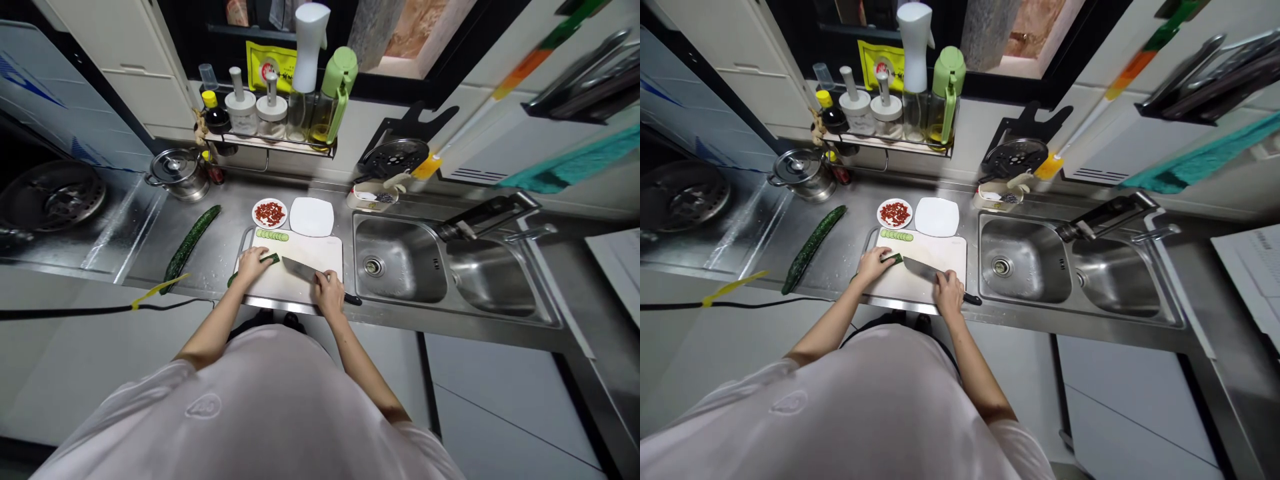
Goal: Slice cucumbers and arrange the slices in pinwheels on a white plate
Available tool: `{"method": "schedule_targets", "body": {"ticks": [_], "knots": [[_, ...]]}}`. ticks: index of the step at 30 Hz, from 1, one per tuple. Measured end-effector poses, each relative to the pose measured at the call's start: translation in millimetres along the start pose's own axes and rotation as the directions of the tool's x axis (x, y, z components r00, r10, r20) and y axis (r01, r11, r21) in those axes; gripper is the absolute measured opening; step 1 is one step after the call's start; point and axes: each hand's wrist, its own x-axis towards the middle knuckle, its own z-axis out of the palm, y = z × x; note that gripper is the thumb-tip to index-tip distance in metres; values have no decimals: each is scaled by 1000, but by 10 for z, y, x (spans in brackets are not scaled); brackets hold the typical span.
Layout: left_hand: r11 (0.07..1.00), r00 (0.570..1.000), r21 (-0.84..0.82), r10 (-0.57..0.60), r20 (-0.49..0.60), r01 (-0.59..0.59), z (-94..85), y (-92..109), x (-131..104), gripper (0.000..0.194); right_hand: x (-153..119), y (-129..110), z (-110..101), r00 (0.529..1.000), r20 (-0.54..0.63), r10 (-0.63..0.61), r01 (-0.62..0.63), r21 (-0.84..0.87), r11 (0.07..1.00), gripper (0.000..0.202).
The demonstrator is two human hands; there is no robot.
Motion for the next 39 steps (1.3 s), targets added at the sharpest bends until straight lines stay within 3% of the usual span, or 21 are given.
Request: {"method": "schedule_targets", "body": {"ticks": [4,12,18,24,29,33,39], "knots": [[994,998,106,0,62,-6,-15,-96,-97,52,0,18,43,999,35,13,-15,58,998,29],[990,998,143,7,69,-16,39,-155,-147,41,22,73,95,998,43,45,-50,128,990,30],[990,990,21,-139,-37,140,-59,-259,-36,46,21,86,115,998,35,61,-65,141,988,31],[890,874,-128,-455,-172,438,-263,-535,217,50,4,91,133,997,31,70,-73,154,985,31],[817,791,-155,-577,-206,555,-330,-668,301,47,3,82,109,995,50,86,-93,154,984,30],[786,759,-153,-619,-202,599,-295,-712,333,46,18,52,58,992,72,109,-118,147,982,29],[782,759,-123,-622,-191,611,-219,-783,387,47,36,31,20,986,75,149,-160,172,972,30]]}}
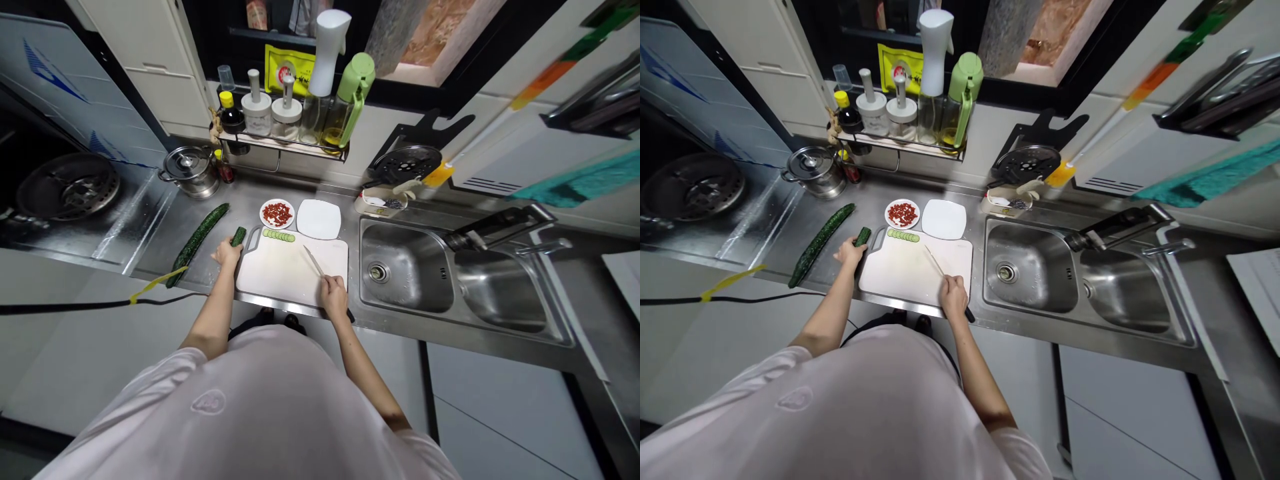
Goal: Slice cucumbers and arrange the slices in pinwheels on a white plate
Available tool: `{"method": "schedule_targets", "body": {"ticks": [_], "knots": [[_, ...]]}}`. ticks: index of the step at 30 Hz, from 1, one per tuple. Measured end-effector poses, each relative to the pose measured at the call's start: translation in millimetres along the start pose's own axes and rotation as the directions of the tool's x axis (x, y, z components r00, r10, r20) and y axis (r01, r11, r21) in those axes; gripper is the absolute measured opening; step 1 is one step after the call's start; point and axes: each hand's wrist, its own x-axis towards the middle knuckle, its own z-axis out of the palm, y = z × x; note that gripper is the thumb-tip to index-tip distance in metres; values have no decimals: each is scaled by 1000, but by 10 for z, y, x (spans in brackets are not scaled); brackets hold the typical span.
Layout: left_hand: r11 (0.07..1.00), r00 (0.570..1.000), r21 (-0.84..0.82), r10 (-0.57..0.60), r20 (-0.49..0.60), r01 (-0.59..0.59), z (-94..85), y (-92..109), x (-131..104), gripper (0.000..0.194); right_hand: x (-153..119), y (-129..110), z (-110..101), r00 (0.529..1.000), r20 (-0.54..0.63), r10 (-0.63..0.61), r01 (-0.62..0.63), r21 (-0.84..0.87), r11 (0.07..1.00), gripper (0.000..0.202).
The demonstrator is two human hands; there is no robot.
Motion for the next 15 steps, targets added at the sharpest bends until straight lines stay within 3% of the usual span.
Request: {"method": "schedule_targets", "body": {"ticks": [15], "knots": [[995,996,89,58,-67,-52,21,8,-78,48,-26,-17,-12,999,25,29,-29,-4,1000,29]]}}
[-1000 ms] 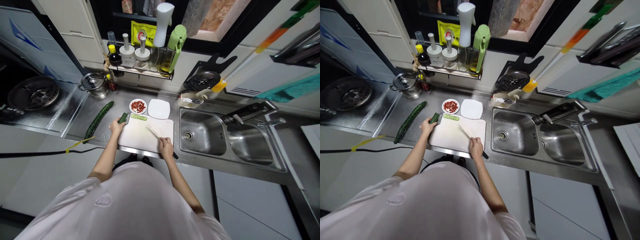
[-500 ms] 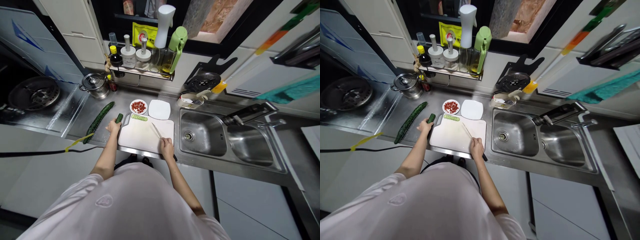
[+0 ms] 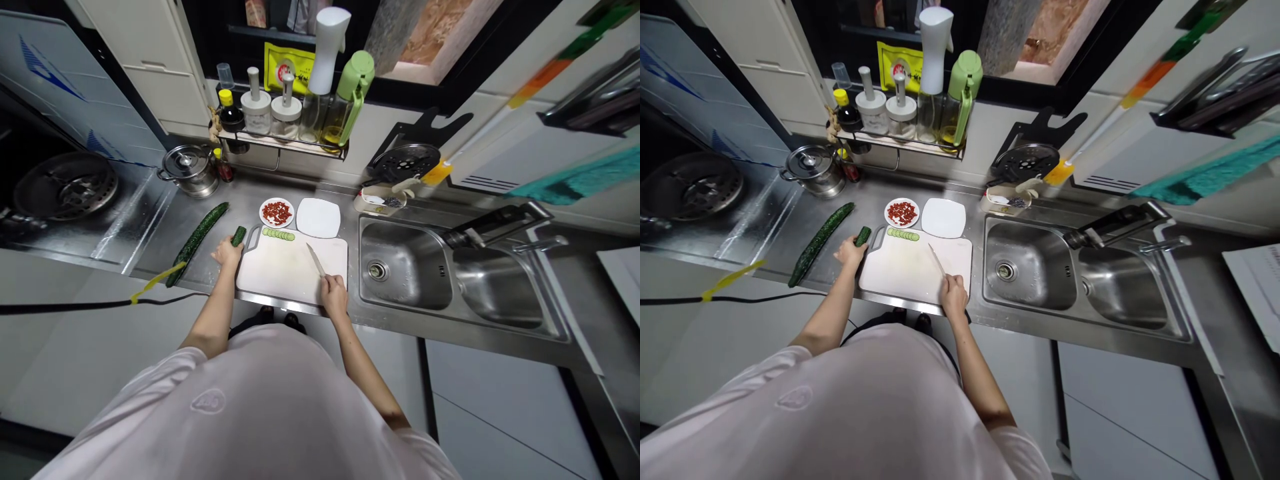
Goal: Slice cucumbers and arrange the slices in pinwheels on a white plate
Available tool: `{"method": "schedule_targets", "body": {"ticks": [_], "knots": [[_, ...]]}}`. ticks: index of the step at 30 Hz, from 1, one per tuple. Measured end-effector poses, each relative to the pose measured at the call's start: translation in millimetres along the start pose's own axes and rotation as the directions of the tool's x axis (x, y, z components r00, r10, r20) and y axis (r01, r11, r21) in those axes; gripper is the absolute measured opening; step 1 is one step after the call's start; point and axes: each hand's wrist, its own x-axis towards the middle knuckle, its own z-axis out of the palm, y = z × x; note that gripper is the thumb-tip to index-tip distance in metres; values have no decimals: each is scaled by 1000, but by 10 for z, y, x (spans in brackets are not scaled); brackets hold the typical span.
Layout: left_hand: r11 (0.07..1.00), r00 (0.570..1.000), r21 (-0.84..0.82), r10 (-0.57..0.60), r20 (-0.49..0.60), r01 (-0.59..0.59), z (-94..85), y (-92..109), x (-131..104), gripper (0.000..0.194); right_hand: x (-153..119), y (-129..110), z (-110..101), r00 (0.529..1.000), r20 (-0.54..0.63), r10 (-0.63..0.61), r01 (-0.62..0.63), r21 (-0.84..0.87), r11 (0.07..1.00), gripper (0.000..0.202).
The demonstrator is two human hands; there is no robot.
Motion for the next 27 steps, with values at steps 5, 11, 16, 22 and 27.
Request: {"method": "schedule_targets", "body": {"ticks": [5,11,16,22,27], "knots": [[1000,997,-10,7,-75,-8,-50,17,-74,57,18,39,8,1000,-2,-1,1,-19,1000,29],[969,940,2,242,-239,-249,-90,196,-355,50,65,96,26,1000,-12,6,-6,8,1000,31],[835,838,-65,545,-26,-546,164,564,-580,41,83,90,31,1000,21,18,-18,16,1000,30],[737,731,-56,675,97,-673,446,986,-545,39,39,62,15,998,57,24,-24,5,1000,28],[709,703,-5,700,128,-705,499,1174,-471,37,-8,79,18,998,62,20,-20,6,1000,26]]}}
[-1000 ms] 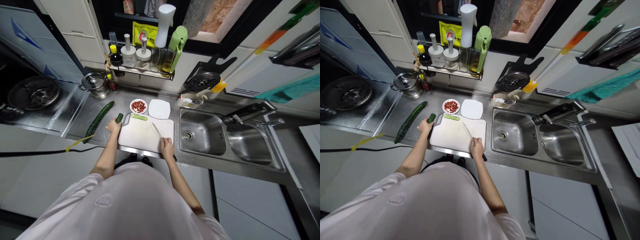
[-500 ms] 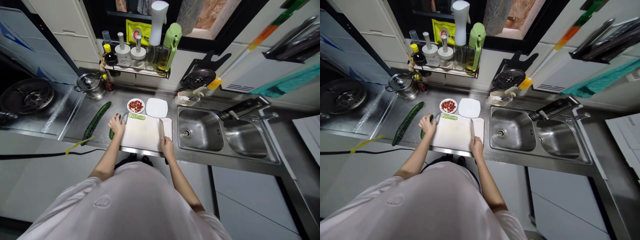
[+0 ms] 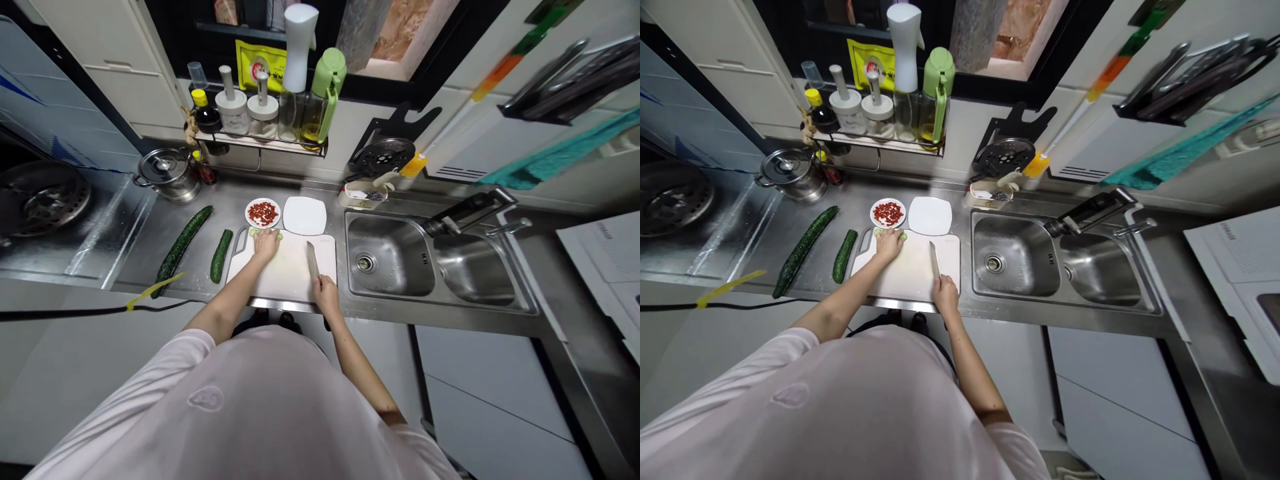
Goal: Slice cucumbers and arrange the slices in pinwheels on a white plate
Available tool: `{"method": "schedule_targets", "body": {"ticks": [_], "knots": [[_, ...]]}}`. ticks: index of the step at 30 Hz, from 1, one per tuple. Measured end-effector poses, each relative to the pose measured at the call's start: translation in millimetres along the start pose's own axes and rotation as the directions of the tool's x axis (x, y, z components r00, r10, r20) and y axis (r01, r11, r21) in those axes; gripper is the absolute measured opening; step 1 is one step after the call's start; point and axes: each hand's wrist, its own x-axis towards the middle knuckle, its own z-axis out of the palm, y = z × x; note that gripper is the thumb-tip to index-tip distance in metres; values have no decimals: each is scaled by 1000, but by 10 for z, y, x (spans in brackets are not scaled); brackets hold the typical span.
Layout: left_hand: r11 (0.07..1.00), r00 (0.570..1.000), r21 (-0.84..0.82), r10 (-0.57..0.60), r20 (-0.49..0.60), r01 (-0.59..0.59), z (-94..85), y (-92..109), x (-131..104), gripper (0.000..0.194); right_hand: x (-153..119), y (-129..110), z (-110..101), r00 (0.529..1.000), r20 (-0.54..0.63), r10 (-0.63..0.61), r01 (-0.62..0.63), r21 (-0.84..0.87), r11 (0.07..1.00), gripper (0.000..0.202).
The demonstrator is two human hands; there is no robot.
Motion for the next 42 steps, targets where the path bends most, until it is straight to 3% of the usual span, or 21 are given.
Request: {"method": "schedule_targets", "body": {"ticks": [7,13,20,24,28,36,42], "knots": [[995,997,93,30,70,-36,-3,33,70,29,-16,47,7,999,-24,-24,25,21,999,26],[997,999,71,39,22,-41,-36,42,42,26,-14,55,8,999,-32,-28,29,21,999,26],[995,997,-62,-73,16,74,-25,-11,-38,17,19,10,-18,999,-6,-47,47,-9,999,26],[938,962,-215,-260,81,272,-6,-178,-165,11,27,-70,-93,995,65,-73,77,-64,995,28],[891,934,-281,-337,121,358,3,-347,-312,10,21,-203,-188,976,184,-116,144,-150,978,32],[899,943,-285,-318,97,332,4,-418,-459,16,92,-489,-182,916,368,-161,264,-246,933,35],[892,937,-294,-345,49,344,44,-482,-420,18,129,-576,-102,902,400,-161,281,-264,922,35]]}}
